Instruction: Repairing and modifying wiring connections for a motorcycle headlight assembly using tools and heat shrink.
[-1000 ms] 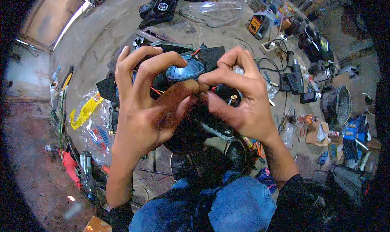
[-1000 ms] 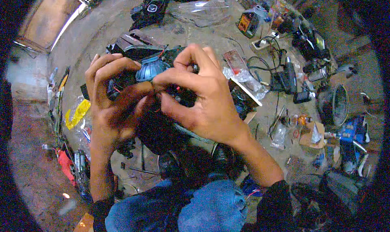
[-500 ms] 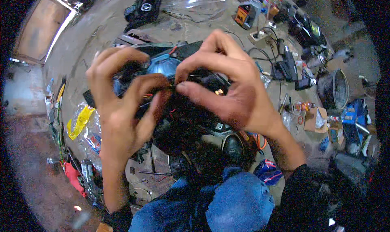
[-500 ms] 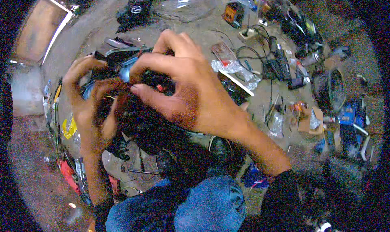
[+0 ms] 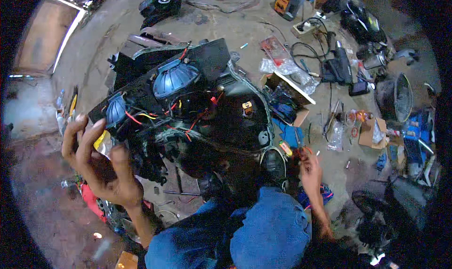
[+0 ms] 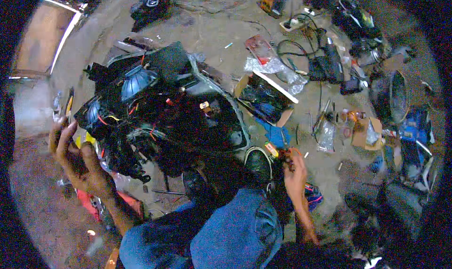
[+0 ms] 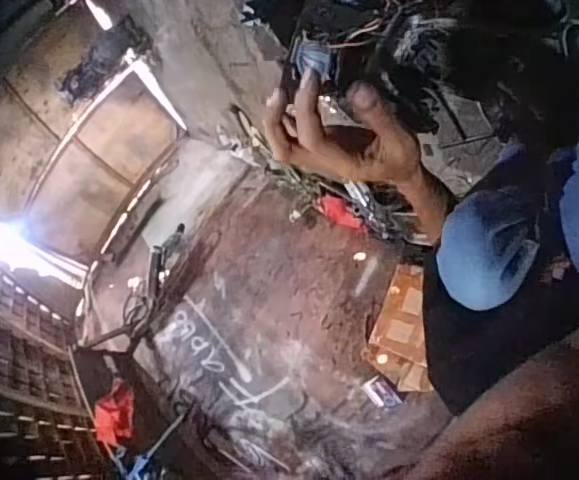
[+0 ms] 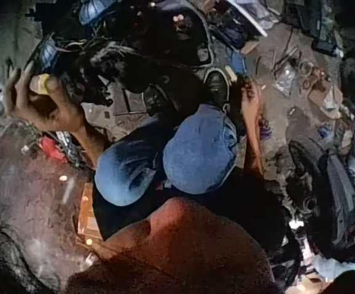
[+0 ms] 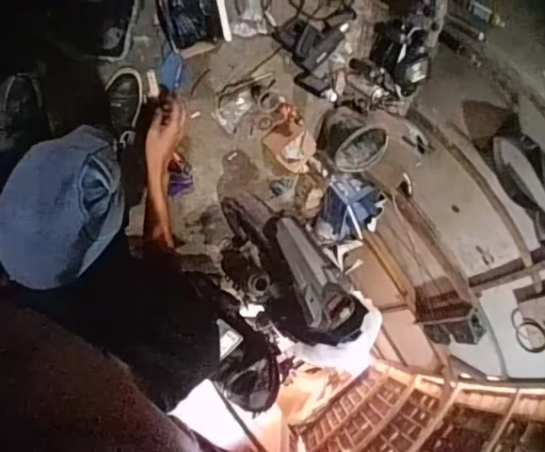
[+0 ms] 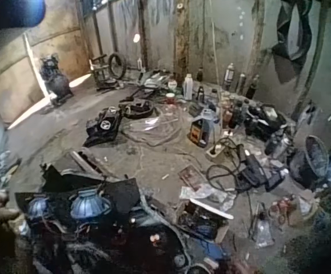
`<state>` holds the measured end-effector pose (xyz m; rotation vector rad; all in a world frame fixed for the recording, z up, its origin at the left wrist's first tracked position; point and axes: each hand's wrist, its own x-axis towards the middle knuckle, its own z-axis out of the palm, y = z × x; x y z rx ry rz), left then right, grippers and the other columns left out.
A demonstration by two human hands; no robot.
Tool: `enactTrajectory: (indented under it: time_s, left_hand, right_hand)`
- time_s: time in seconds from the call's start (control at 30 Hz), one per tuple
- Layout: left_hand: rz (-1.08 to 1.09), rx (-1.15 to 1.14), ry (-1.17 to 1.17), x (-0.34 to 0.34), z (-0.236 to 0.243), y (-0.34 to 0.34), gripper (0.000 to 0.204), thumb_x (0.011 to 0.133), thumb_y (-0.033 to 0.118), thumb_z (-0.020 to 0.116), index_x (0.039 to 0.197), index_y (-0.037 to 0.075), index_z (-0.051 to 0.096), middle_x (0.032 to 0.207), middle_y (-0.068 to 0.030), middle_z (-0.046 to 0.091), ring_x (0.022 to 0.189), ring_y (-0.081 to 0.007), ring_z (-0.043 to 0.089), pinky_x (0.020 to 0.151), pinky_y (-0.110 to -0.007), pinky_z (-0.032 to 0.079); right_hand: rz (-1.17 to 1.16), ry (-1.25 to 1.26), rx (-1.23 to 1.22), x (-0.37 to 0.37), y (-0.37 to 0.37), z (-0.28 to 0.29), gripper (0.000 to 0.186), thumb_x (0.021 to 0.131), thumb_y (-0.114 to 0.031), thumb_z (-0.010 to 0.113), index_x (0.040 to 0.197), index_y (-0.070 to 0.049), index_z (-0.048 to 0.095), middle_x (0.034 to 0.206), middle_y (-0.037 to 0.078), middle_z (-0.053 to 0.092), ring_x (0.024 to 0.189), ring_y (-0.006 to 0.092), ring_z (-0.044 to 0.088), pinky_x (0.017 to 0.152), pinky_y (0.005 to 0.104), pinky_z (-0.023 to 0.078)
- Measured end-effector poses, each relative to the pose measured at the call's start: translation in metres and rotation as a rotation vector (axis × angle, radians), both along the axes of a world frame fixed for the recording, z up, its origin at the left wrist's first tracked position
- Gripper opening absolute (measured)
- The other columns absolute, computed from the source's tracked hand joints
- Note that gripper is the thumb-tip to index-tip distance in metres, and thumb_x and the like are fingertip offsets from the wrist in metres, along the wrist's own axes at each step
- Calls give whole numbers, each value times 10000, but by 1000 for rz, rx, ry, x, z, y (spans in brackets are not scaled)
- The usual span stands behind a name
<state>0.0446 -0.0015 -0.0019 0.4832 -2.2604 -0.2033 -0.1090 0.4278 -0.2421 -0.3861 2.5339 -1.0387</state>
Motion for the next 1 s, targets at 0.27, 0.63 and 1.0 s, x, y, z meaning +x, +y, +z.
enactTrajectory:
  time_s: [0.27, 0.63, 1.0]
  left_hand:
    - [108, -220, -187, 10, -18, 37, 200, 681, 184, 848, 829, 314, 813, 1213, -93, 523, 1244, -384, 492, 1128, -611, 409]
    - [115, -169, -345, -10, -32, 45, 264, 690, 261, 905, 940, 326, 846, 1329, -49, 555, 1371, -370, 392, 1195, -589, 299]
    - [99, -107, -258, -19, -37, 48, 260, 708, 277, 939, 935, 346, 833, 1354, -30, 581, 1367, -364, 413, 1205, -656, 246]
  right_hand:
    - [297, 89, 77, 7, -8, -61, 538, 831, 84, 673, 1353, -35, 618, 1315, 245, 573, 1282, 506, 509, 1109, 542, 431]
    - [255, 173, 179, -7, -24, -77, 416, 883, -49, 764, 1273, -1, 630, 1169, 220, 574, 1090, 440, 580, 931, 514, 478]
    - [-121, 194, 64, -5, -18, -61, 308, 1024, -91, 543, 1322, -10, 527, 1013, 259, 600, 974, 468, 564, 916, 531, 455]
